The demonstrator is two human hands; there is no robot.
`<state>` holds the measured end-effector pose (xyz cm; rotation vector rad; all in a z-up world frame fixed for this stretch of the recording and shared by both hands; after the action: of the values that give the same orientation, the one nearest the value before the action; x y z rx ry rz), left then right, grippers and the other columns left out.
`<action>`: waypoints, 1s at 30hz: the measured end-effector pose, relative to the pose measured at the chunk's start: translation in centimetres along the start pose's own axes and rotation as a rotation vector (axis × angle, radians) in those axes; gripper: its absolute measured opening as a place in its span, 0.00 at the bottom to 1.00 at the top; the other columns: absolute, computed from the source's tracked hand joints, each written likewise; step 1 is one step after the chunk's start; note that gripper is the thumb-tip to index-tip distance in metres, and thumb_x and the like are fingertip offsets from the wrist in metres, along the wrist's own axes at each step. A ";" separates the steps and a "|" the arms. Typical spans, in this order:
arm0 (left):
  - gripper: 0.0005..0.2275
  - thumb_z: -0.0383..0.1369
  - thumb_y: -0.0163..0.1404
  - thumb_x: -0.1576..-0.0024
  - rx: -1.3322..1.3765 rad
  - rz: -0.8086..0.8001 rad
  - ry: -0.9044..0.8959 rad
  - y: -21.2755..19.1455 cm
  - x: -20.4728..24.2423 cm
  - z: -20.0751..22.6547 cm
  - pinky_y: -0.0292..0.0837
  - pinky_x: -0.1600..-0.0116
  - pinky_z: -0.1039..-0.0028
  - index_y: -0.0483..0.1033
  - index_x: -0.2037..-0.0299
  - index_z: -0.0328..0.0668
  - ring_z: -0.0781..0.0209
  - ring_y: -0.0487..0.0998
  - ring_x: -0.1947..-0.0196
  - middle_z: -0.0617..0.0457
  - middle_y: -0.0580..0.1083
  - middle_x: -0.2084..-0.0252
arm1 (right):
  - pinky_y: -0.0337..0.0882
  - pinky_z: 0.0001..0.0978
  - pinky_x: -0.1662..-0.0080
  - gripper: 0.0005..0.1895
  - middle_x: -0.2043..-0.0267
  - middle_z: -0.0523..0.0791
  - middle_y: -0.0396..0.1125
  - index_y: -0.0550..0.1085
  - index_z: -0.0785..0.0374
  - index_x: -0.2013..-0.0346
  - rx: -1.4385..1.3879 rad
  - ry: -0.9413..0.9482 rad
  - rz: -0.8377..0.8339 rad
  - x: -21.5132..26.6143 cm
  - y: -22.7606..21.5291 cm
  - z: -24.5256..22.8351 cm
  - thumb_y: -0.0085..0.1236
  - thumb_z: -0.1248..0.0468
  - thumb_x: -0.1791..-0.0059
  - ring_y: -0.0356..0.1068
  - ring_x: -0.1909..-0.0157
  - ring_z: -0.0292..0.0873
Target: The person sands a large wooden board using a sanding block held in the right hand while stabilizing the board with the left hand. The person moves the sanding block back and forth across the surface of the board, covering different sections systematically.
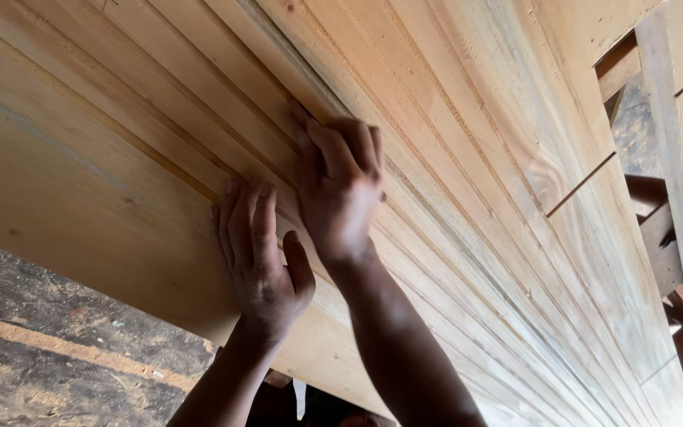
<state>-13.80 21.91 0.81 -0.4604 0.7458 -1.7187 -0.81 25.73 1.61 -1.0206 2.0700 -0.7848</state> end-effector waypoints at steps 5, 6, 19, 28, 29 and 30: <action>0.24 0.28 0.44 0.37 -0.041 0.017 0.001 0.0 -1.1 0.5 0.51 0.22 0.42 0.60 0.29 0.35 0.36 0.63 0.26 0.37 0.66 0.32 | 0.70 0.36 0.59 0.06 0.63 0.47 0.71 0.78 0.66 0.63 0.067 0.000 0.017 2.5 -5.7 2.5 0.67 0.75 0.52 0.69 0.61 0.46; 0.24 0.29 0.44 0.37 -0.047 0.002 -0.011 -0.1 -0.7 0.5 0.51 0.22 0.42 0.60 0.29 0.35 0.36 0.63 0.27 0.37 0.66 0.32 | 0.70 0.36 0.60 0.06 0.64 0.47 0.71 0.78 0.67 0.64 0.093 0.018 0.023 3.2 -6.1 2.8 0.66 0.76 0.53 0.68 0.61 0.46; 0.23 0.28 0.44 0.37 -0.026 0.017 0.026 -0.2 -1.2 0.7 0.50 0.22 0.41 0.61 0.30 0.34 0.35 0.63 0.27 0.36 0.66 0.32 | 0.71 0.36 0.57 0.06 0.63 0.47 0.70 0.78 0.67 0.63 0.042 0.000 0.023 0.4 -4.3 0.7 0.65 0.77 0.52 0.69 0.59 0.46; 0.27 0.35 0.47 0.36 0.012 0.073 0.034 0.3 0.0 0.2 0.50 0.22 0.42 0.56 0.29 0.28 0.32 0.61 0.26 0.32 0.62 0.29 | 0.71 0.37 0.57 0.05 0.63 0.45 0.71 0.77 0.63 0.64 0.013 -0.013 0.016 -1.5 5.0 0.2 0.62 0.75 0.49 0.69 0.61 0.43; 0.26 0.33 0.46 0.36 -0.009 0.042 0.024 0.4 0.1 0.4 0.50 0.22 0.41 0.57 0.29 0.29 0.32 0.61 0.26 0.33 0.63 0.29 | 0.71 0.36 0.56 0.05 0.61 0.45 0.71 0.77 0.62 0.62 -0.005 -0.025 0.008 -1.1 4.4 0.7 0.62 0.74 0.49 0.70 0.59 0.43; 0.25 0.32 0.44 0.36 -0.033 0.018 0.015 0.4 0.1 0.4 0.50 0.21 0.41 0.59 0.29 0.30 0.31 0.61 0.25 0.34 0.64 0.29 | 0.72 0.34 0.55 0.06 0.59 0.45 0.71 0.77 0.62 0.59 -0.027 -0.043 0.003 -0.4 3.6 1.0 0.62 0.74 0.49 0.70 0.58 0.43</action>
<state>-13.28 21.68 0.87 -0.4620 0.7879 -1.6970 -1.31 27.66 -1.56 -1.0405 2.0505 -0.7294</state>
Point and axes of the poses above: each hand's wrist, its own x-axis away from the middle knuckle, its own y-axis out of the palm, z = x × y, the point moved 5 cm from there along -x, towards the middle knuckle
